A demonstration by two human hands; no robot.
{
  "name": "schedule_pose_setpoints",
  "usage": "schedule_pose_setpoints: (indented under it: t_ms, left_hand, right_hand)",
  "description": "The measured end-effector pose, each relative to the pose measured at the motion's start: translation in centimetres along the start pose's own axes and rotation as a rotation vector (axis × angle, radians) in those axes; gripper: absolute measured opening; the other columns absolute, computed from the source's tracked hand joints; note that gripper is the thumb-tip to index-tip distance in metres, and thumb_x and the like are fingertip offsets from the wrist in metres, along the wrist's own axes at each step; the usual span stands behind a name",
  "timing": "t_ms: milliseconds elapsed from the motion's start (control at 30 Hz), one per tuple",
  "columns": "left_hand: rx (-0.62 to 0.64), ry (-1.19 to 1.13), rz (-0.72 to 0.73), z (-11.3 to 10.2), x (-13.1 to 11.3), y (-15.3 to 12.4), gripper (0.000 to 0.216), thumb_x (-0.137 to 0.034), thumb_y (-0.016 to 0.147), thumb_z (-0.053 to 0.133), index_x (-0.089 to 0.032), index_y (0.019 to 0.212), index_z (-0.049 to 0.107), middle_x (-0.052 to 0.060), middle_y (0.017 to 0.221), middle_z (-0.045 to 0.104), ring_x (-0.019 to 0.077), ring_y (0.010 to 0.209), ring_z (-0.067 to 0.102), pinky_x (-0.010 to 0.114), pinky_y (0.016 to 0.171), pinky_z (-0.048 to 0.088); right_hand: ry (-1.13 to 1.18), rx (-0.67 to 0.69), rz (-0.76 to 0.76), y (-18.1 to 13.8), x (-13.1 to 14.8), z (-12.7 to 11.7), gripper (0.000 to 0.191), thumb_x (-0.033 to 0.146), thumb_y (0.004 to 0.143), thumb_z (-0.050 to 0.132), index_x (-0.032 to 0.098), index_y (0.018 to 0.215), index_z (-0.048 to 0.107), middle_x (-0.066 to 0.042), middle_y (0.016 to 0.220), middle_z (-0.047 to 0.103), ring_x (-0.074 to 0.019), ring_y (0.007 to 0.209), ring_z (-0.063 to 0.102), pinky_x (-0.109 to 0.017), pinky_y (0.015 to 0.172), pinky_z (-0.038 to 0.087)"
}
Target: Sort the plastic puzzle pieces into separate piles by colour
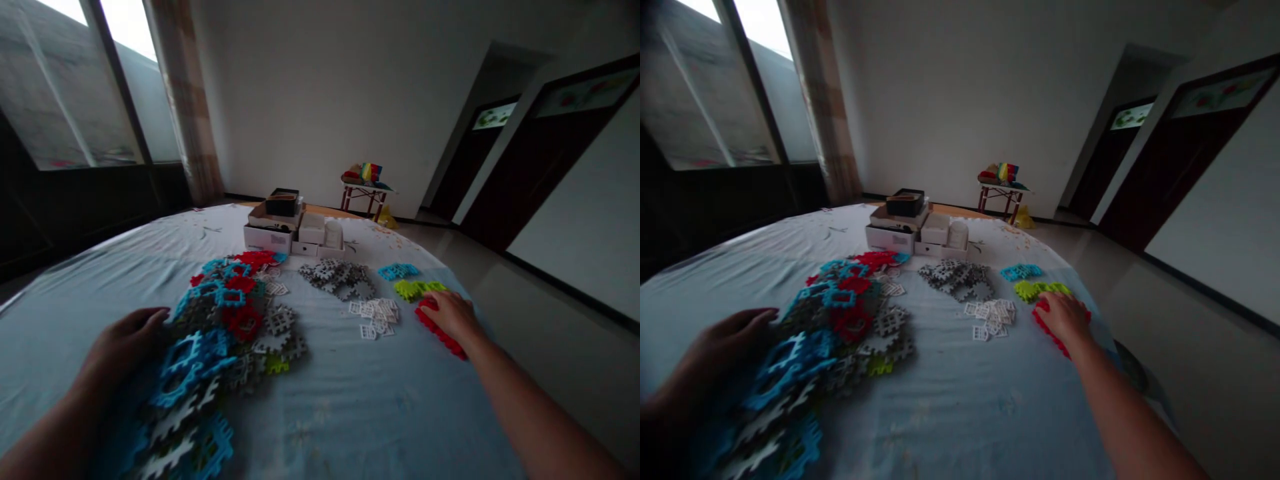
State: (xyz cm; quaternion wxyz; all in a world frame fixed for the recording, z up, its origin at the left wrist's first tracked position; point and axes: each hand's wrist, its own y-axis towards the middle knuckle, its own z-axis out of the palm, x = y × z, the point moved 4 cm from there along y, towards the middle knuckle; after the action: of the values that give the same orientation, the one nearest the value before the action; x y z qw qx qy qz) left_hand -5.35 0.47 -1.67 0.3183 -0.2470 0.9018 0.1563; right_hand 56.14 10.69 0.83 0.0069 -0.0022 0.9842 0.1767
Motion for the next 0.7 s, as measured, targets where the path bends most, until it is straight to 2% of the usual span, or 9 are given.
schedule_pose_setpoints:
  t_ms: [67, 167, 333, 433, 567, 700]
  left_hand:
    - [0.042, -0.031, -0.058, 0.2, -0.3, -0.2, 0.051, -0.054, 0.07, 0.046, -0.018, 0.102, 0.062, 0.005, 0.091, 0.068, 0.0169, 0.075, 0.062, 0.021, 0.06, 0.046]
    - [0.055, -0.041, -0.082, 0.3, -0.9, -0.4, 0.05, -0.053, 0.071, 0.046, -0.018, 0.103, 0.061, 0.005, 0.092, 0.067, 0.0168, 0.076, 0.061, 0.021, 0.062, 0.045]
    - [0.066, -0.077, -0.073, 0.3, -0.4, -0.2, 0.052, -0.053, 0.069, 0.046, -0.017, 0.103, 0.061, 0.006, 0.091, 0.067, 0.0178, 0.076, 0.061, 0.022, 0.062, 0.045]
    - [0.057, -0.084, -0.04, 0.3, 0.0, 0.1, 0.052, -0.055, 0.068, 0.047, -0.017, 0.101, 0.062, 0.006, 0.089, 0.067, 0.0183, 0.075, 0.062, 0.022, 0.061, 0.046]
    - [0.041, -0.082, -0.046, 0.3, 0.1, 0.1, 0.053, -0.056, 0.068, 0.047, -0.018, 0.1, 0.062, 0.005, 0.086, 0.068, 0.0184, 0.073, 0.062, 0.022, 0.058, 0.046]
    - [0.057, -0.119, -0.033, 0.4, -0.1, 0.0, 0.052, -0.056, 0.068, 0.047, -0.017, 0.099, 0.062, 0.005, 0.088, 0.068, 0.018, 0.074, 0.062, 0.021, 0.059, 0.047]
  right_hand:
    - [0.096, -0.065, -0.087, 0.2, 2.1, -0.5, 0.027, 0.031, 0.075, 0.056, 0.019, 0.098, 0.062, -0.008, 0.096, 0.063, -0.024, 0.094, 0.054, -0.037, 0.081, 0.038]
    - [0.306, -0.087, -0.291, -0.2, 7.9, -1.4, 0.023, 0.025, 0.075, 0.057, 0.019, 0.097, 0.063, -0.007, 0.094, 0.063, -0.0207, 0.091, 0.054, -0.033, 0.082, 0.039]
    - [0.57, 0.047, -0.632, -2.6, 19.8, -2.2, 0.025, 0.014, 0.075, 0.058, 0.021, 0.099, 0.062, -0.004, 0.096, 0.062, -0.018, 0.094, 0.051, -0.031, 0.084, 0.038]
    - [0.586, 0.091, -0.789, -3.9, 25.0, -2.0, 0.032, 0.01, 0.075, 0.058, 0.023, 0.104, 0.06, -0.004, 0.102, 0.061, -0.0178, 0.098, 0.049, -0.033, 0.087, 0.035]
    - [0.494, 0.094, -0.892, -4.4, 28.4, -1.4, 0.027, 0.012, 0.079, 0.054, 0.023, 0.103, 0.061, -0.004, 0.104, 0.06, -0.0181, 0.1, 0.047, -0.032, 0.085, 0.034]
    - [0.455, 0.07, -0.904, -4.2, 28.9, -1.2, 0.017, 0.017, 0.083, 0.05, 0.021, 0.094, 0.063, -0.003, 0.095, 0.063, -0.018, 0.094, 0.049, -0.032, 0.082, 0.034]
